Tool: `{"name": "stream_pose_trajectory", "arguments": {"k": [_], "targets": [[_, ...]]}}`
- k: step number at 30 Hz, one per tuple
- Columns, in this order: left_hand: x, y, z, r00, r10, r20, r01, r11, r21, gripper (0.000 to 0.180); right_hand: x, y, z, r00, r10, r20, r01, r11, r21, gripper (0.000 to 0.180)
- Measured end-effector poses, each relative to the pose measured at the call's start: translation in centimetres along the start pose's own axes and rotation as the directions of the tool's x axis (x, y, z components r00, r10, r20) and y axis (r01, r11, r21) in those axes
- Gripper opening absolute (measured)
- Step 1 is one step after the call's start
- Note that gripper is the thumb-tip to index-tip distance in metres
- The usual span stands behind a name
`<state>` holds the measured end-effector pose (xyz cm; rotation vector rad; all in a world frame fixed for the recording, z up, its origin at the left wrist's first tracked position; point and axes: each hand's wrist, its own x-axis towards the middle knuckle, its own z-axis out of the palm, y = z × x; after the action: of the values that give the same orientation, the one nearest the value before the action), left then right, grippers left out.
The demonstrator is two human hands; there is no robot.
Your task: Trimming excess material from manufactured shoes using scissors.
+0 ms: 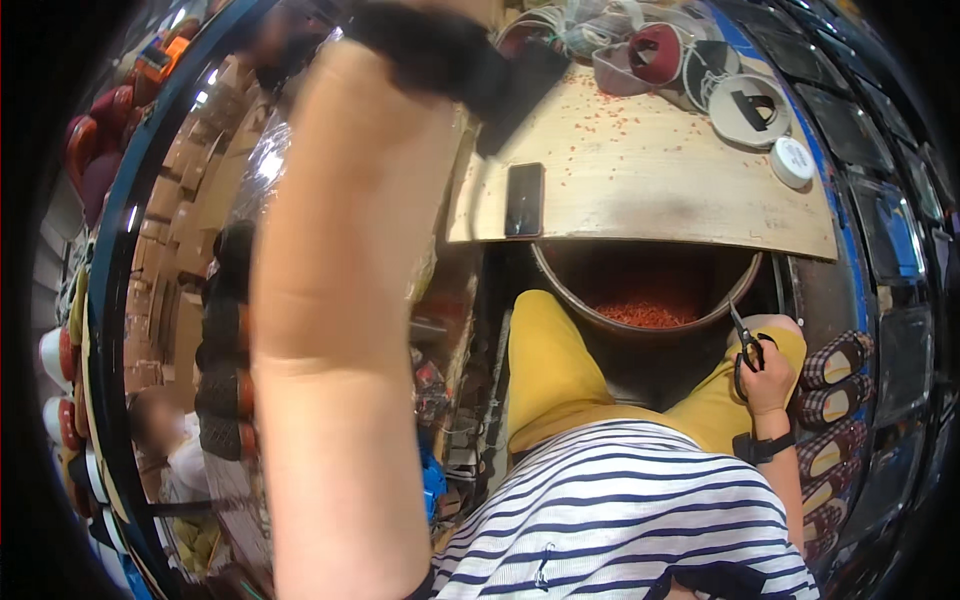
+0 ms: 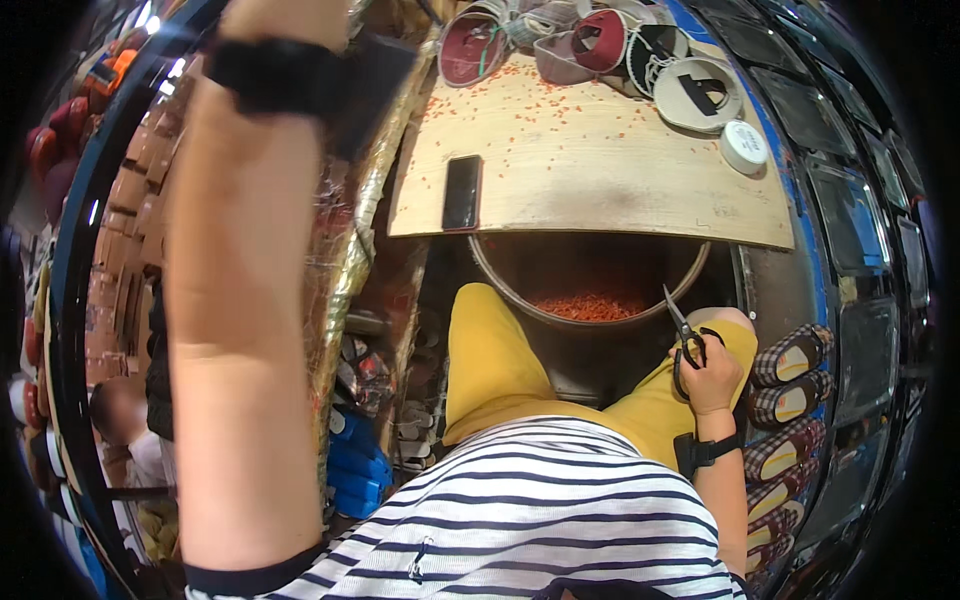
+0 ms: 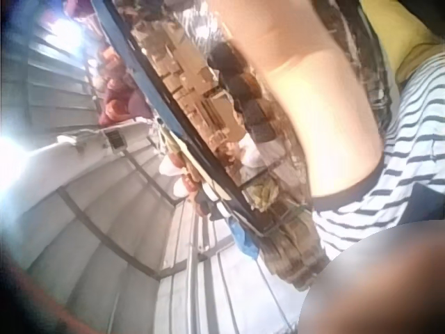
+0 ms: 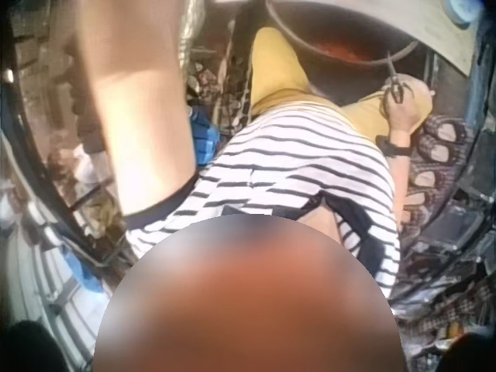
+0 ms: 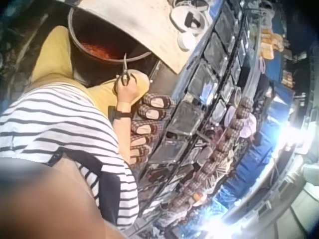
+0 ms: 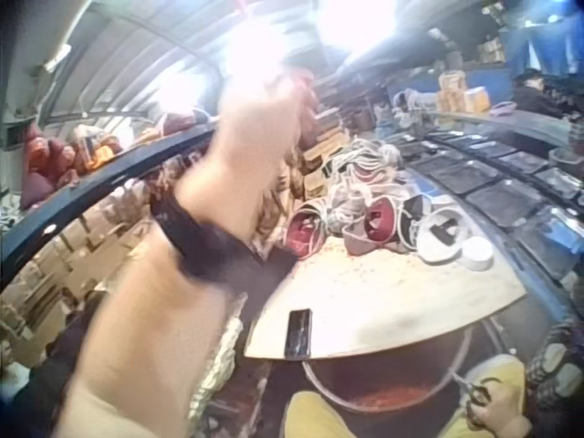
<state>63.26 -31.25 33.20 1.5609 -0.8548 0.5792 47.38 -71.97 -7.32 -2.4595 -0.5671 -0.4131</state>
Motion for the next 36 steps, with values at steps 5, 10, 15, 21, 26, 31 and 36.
{"name": "stream_pose_trajectory", "arguments": {"k": [5,10,15,21,26,31,36], "targets": [[-11.6,-7.1,8.2,0.931,-0.150,-0.334,0.324,0.761,0.562,0.021,-0.2,0.1,-0.7,1.000,0.013,-0.021,-0.014,1.000,-0.024,0.032],[-23.5,-13.6,11.1,0.659,-0.537,-0.527,0.638,0.770,0.013,0.021,-0.1,0.2,-0.8,1.000,0.030,0.005,-0.030,1.000,-0.002,0.034],[-32.5,-17.3,10.9,0.477,-0.678,-0.560,0.762,0.636,-0.122,0.020,-0.3,0.7,-1.0,0.998,0.070,-0.005,-0.070,0.997,0.029,0.036],[-42.1,-18.7,12.3,0.336,-0.821,-0.461,0.894,0.432,-0.118,0.021,0.1,0.5,-1.0,0.986,0.148,0.079,-0.152,0.987,0.050,0.040],[-48.5,-17.8,15.0,0.738,-0.667,-0.097,0.555,0.519,0.649,0.015,-0.7,3.0,-1.0,0.858,0.493,0.147,-0.491,0.701,0.516,0.037],[-45.6,-15.9,17.3,0.435,-0.873,-0.221,0.638,0.126,0.760,0.017,-2.5,6.3,-11.3,0.825,0.547,-0.145,-0.522,0.834,0.177,0.024],[-45.2,-15.3,17.9,0.483,-0.854,-0.196,0.577,0.141,0.804,0.016,-9.9,15.2,-23.3,0.634,0.652,-0.416,-0.764,0.611,-0.207,0.028]]}}
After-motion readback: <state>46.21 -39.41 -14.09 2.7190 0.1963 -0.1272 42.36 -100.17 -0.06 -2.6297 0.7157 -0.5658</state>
